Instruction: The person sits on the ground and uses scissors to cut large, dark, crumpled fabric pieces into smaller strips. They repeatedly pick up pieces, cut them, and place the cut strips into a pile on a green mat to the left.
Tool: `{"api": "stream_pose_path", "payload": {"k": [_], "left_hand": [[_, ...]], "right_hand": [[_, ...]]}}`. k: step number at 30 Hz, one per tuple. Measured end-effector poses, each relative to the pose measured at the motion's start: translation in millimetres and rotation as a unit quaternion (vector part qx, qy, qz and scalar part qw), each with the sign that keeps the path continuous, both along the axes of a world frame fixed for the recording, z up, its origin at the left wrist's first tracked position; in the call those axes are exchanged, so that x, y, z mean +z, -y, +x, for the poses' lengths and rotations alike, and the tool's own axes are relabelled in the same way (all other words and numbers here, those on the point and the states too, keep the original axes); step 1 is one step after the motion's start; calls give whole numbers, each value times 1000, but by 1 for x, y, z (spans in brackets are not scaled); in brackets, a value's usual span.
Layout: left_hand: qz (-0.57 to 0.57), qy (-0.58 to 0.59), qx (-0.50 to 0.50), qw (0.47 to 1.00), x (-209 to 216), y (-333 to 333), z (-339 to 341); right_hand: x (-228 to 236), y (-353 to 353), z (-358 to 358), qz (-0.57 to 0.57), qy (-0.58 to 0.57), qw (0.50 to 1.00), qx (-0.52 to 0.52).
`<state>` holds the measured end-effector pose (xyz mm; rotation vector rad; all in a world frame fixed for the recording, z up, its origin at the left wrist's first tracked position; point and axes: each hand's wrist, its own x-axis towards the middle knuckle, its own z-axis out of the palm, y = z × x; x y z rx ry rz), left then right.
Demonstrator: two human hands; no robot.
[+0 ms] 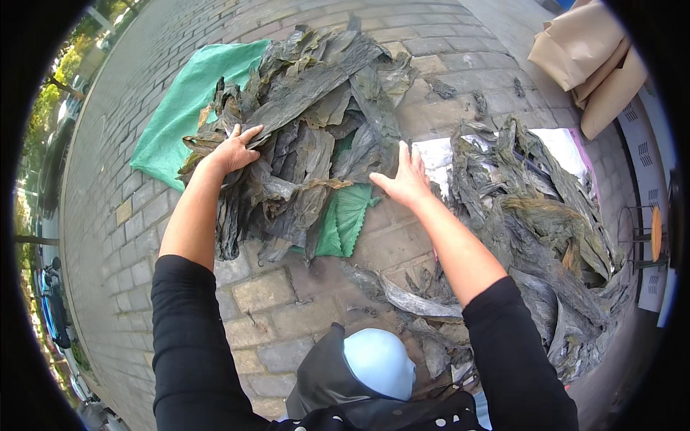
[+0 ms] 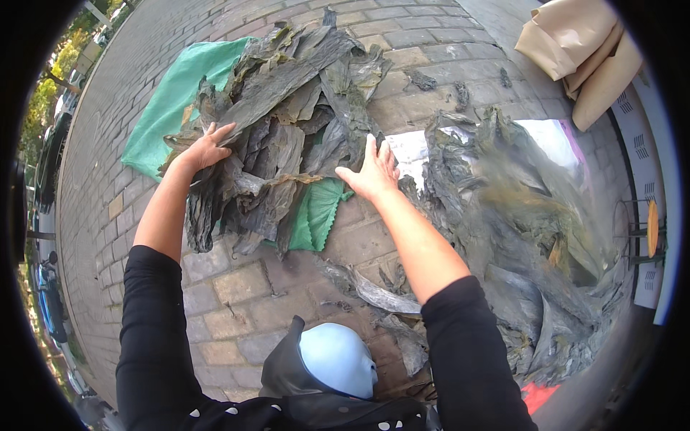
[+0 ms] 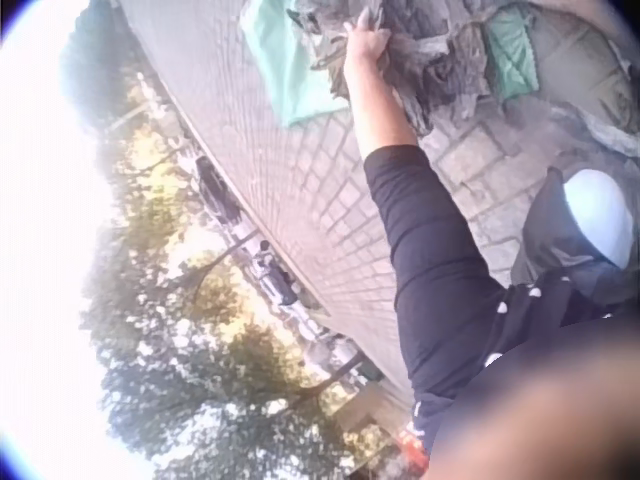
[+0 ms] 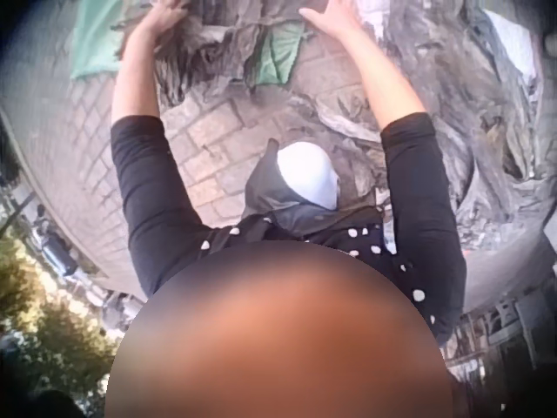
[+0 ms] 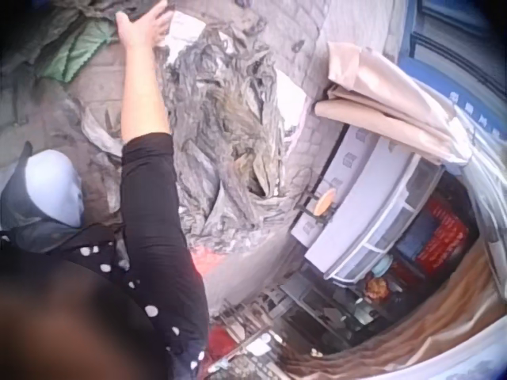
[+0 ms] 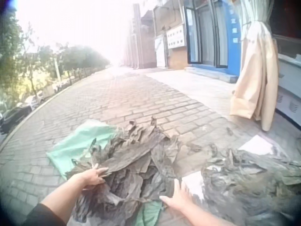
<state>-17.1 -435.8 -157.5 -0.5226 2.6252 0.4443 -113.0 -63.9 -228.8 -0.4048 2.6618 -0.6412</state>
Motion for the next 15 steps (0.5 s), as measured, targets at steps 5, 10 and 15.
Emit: {"api": "stream_pose_path", "payload": {"k": [5,10,15], "left_hand": [[-16,-23,-33,999,-15,23,13],[116,-64,87,987,-19,39,15],[172,-64,118,976,-19,48,3]], "right_hand": [[-4,27,-44,-46,85,992,-77],[60,35,-31,-508,220,832,-45],[72,135,32,-264,244,933,19]]}}
